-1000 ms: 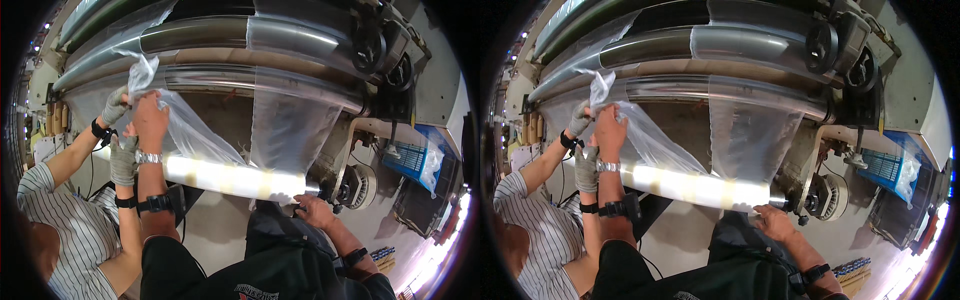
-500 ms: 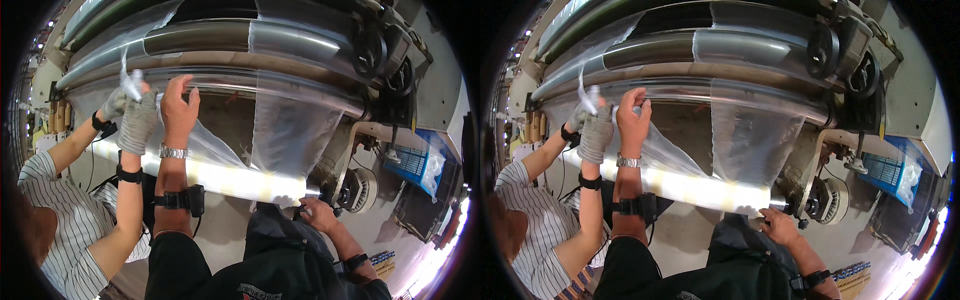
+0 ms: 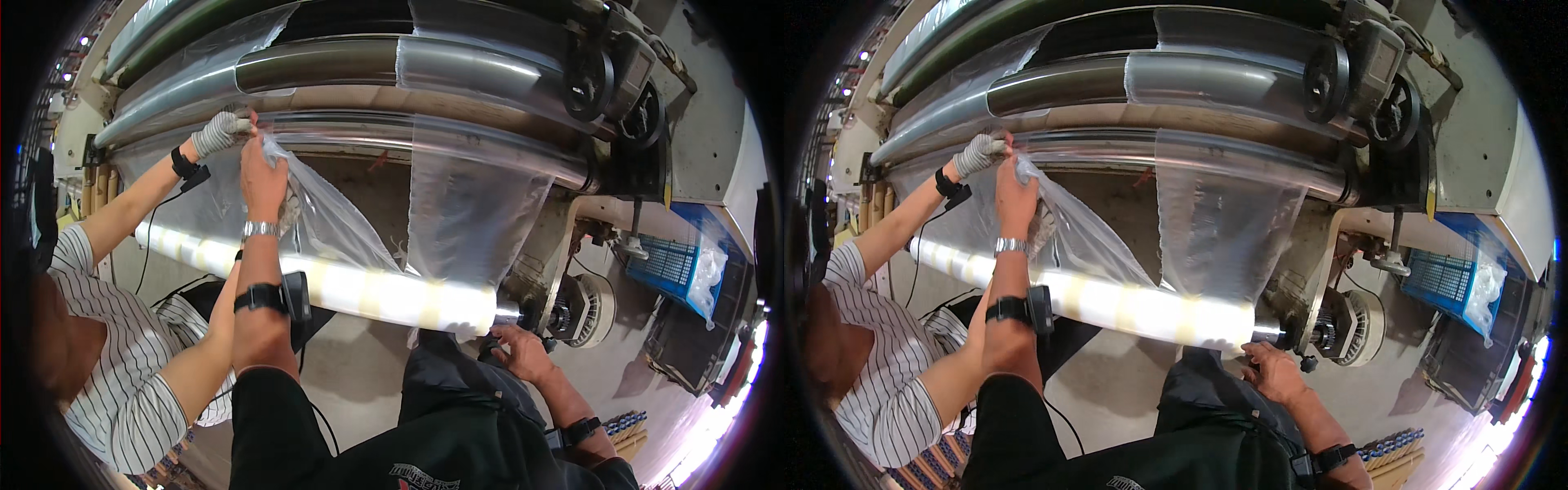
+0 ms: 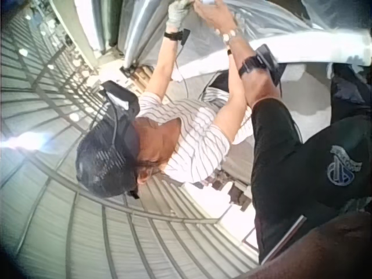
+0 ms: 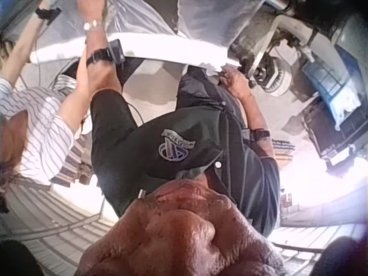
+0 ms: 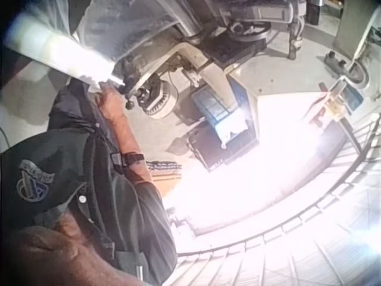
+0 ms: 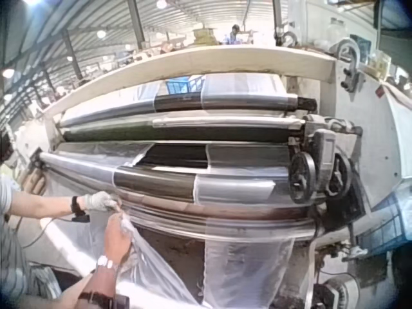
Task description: Operating an industrial winding machine control panel and loading cardboard cores with plastic film.
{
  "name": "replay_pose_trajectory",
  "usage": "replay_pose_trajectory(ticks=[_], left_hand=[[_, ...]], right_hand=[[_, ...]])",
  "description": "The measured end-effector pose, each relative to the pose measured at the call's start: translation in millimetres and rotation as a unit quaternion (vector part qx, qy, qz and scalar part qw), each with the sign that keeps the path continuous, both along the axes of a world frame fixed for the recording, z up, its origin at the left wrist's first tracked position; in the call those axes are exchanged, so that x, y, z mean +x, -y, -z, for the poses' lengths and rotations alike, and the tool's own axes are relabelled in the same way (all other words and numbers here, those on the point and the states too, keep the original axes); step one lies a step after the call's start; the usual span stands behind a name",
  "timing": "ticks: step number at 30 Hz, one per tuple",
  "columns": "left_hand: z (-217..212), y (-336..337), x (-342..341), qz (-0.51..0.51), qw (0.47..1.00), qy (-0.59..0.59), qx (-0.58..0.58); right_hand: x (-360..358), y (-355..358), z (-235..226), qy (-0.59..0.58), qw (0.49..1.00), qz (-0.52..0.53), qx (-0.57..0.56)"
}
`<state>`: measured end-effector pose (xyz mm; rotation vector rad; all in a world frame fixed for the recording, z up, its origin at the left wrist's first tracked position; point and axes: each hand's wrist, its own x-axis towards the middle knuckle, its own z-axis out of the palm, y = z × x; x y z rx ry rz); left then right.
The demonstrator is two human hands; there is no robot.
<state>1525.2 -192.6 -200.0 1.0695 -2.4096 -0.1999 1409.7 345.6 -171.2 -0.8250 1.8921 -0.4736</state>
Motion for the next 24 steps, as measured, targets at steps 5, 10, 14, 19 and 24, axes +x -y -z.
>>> replay_pose_trajectory(ticks=[5, 10, 14, 19, 24], left_hand=[[14.6, 14.5, -9.1, -0.027, 0.997, 0.061, 0.027], [16.4, 28.1, 4.4, 0.008, 0.883, -0.186, 0.432], [1.9, 23.6, 54.9, -0.05, 0.98, -0.078, 0.177], [-40.0, -191.7, -0.1, -0.028, 0.97, -0.213, 0.109], [-31.6, -442.7, 53.2, -0.017, 0.956, -0.087, 0.281]], right_hand=[[1.4, -15.0, -4.5, -0.007, 1.0, 0.012, 0.013], [0.6, -39.6, -9.3, -0.013, 1.0, 0.015, -0.001], [6.6, -57.8, -15.4, 0.005, 0.998, -0.005, -0.057], [-8.3, -133.6, -16.4, -0.015, 0.997, 0.03, -0.076], [-15.0, -217.7, -30.6, -0.024, 0.992, 0.013, -0.121]])
